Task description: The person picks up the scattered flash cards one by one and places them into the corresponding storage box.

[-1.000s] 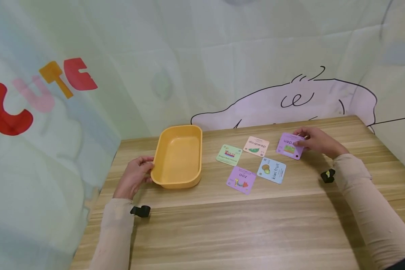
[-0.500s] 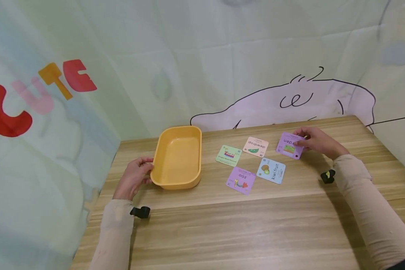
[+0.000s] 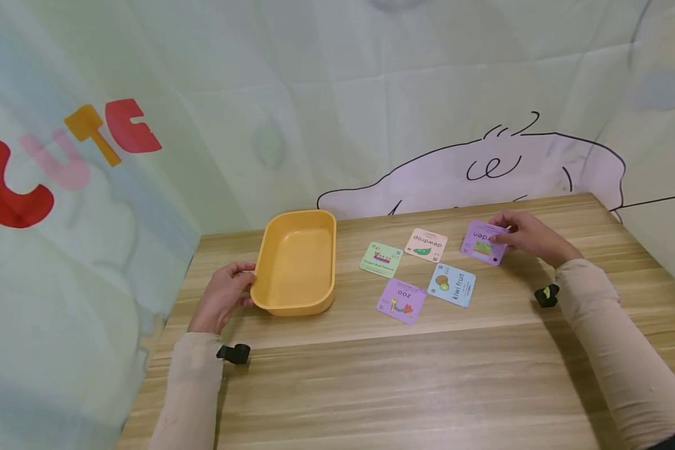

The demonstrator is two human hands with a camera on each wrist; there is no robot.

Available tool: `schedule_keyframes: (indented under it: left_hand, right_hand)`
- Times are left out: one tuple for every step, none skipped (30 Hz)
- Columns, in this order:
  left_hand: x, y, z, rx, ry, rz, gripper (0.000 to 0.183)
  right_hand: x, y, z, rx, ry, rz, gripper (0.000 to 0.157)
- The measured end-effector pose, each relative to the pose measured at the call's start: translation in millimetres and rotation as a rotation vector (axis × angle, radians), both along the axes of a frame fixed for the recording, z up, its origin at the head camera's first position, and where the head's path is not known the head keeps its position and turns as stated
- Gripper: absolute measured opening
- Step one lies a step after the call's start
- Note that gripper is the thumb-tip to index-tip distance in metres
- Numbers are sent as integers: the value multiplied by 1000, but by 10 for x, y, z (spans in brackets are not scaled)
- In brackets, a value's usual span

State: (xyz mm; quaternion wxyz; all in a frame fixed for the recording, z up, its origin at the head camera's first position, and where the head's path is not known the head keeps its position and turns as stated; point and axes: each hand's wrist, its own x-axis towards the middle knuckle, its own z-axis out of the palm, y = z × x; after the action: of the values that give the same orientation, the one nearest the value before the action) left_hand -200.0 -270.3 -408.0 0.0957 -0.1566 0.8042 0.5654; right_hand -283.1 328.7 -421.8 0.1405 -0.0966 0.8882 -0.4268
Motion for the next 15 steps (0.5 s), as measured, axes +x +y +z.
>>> schedule_keyframes:
  left_hand:
    - [0, 0, -1, -1, 0, 0, 39]
    - [-1, -1, -2, -3, 0, 0, 39]
    - [-1, -1, -3, -3, 1, 0, 39]
    - [-1, -1, -3, -4, 1, 0, 39]
    - [-1, 0, -3, -4, 2, 1, 39]
    - [-1, 0, -4, -4, 3, 1, 39]
    - [-1, 1, -4, -4, 4, 2, 39]
    - [-1, 1, -3, -4, 5, 2, 39]
    - [0, 2, -2, -2, 5, 2, 39]
    - [2, 3, 0, -3, 5, 3, 39]
    - [3, 3, 3, -2, 4, 2, 39]
    - [4, 3, 5, -1, 4, 1, 39]
    - [4, 4, 8, 0, 3, 1, 39]
    - [4, 3, 10, 0, 2, -1, 39]
    - [4, 3, 11, 0, 0, -2, 39]
  right_hand:
    - [2, -1, 0, -3, 2, 0, 32]
    - [3, -1, -1, -6, 5, -2, 32]
    - [3, -1, -2, -5, 9, -2, 32]
    - [2, -1, -4, -6, 12, -3, 32]
    - [0, 0, -8, -6, 15, -3, 32]
    - [-3, 0, -11, -5, 19, -3, 32]
    - [-5, 1, -14, -3, 22, -3, 32]
    - [-7, 3, -17, -2, 25, -2, 32]
    - [-10, 4, -20, -2, 27, -1, 32]
    - [-13, 7, -24, -1, 29, 0, 32]
    - [-16, 9, -26, -2, 30, 1, 32]
    - [-16, 10, -27, -3, 32, 2, 32]
    - [-14, 8, -24, -3, 35, 3, 32]
    - [-17, 10, -26, -1, 35, 2, 32]
    - [-14, 8, -21, -2, 35, 2, 32]
